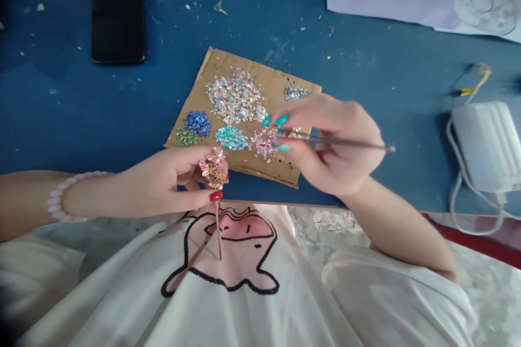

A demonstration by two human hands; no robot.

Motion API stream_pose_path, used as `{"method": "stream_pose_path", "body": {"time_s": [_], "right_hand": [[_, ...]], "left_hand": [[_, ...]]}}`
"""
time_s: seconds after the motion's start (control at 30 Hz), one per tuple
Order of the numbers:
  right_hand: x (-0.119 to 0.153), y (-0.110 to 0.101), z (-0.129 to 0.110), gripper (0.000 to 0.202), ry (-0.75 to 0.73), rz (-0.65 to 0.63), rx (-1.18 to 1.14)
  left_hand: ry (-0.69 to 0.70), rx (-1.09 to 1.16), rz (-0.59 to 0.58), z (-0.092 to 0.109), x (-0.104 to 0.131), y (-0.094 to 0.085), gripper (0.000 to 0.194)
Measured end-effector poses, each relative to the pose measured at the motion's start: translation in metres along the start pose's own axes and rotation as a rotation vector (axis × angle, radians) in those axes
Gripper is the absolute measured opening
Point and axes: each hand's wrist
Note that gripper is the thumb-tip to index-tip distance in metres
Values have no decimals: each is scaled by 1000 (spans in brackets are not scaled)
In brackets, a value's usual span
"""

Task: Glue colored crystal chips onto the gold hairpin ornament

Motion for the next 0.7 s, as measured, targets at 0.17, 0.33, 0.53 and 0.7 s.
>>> {"method": "stream_pose_path", "body": {"time_s": [0.17,0.33,0.53,0.7], "right_hand": [[5,3,25,9,85,85,3],[3,-2,30,16,109,-188,-9],[1,-7,17,5,46,-400,90],[2,-6,16,6,51,-493,33]], "left_hand": [[-5,97,20,5,-1,0,11],[-6,118,52,5,-2,-1,12],[65,76,101,3,-4,-2,11],[115,61,116,3,-4,-3,11]]}}
Point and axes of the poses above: each hand's wrist, its own x-axis away from the middle knuckle, its own y-axis out of the palm, z = x × y, and after that the axes turned 10 degrees about z, right-handed
